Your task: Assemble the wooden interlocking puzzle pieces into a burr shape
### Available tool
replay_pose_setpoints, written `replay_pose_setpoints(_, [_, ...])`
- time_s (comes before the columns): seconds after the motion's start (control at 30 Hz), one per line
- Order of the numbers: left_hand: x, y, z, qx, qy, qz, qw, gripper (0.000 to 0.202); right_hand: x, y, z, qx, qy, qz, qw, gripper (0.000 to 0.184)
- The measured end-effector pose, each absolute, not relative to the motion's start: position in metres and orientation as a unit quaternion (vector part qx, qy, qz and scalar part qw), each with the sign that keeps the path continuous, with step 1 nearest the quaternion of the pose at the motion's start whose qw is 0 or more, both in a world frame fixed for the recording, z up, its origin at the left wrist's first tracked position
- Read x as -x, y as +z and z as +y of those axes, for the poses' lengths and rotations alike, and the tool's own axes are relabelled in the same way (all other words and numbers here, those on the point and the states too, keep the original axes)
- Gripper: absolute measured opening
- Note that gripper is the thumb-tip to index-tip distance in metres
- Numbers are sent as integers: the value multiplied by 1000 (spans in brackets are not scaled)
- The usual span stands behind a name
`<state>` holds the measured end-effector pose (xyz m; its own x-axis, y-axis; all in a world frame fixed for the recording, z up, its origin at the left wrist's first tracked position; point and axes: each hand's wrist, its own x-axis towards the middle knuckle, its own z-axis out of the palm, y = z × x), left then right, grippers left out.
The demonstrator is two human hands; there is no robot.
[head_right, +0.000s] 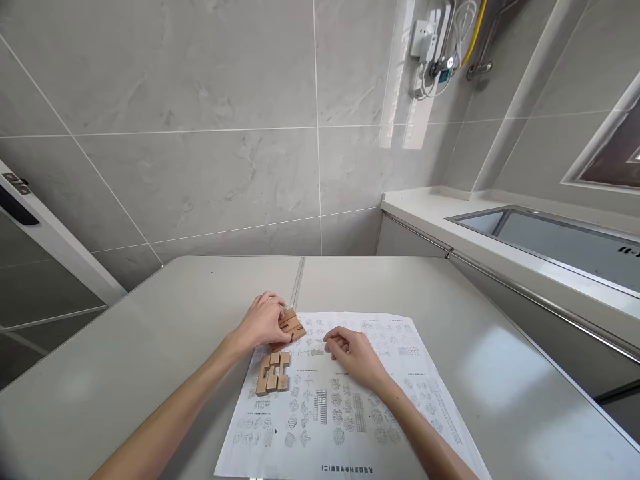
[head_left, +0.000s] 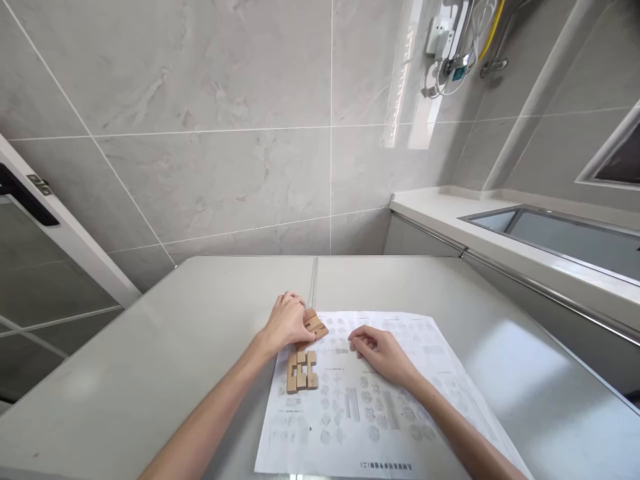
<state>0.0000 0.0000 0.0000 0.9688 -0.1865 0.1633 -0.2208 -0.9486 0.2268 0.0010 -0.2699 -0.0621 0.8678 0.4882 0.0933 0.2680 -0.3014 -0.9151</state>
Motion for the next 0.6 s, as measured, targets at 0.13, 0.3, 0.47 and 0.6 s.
replay_pose_setpoints(0.13, [-4,1,-13,-986,60,-105,111,38,0,-65,-271,790,99,-230,559,22])
replay_pose_setpoints(0.3, [-8,1,-38,-986,48,-121,104,39,-3,-69,-275,781,87,-218,579,20])
replay_pose_setpoints(0.47, [2,-1,-74,-982,37,-149,114,38,-8,-76,-279,779,47,-187,597,22])
replay_pose_setpoints(0.6, [22,-12,-100,-978,43,-150,137,23,-9,-77,-283,781,14,-168,601,25])
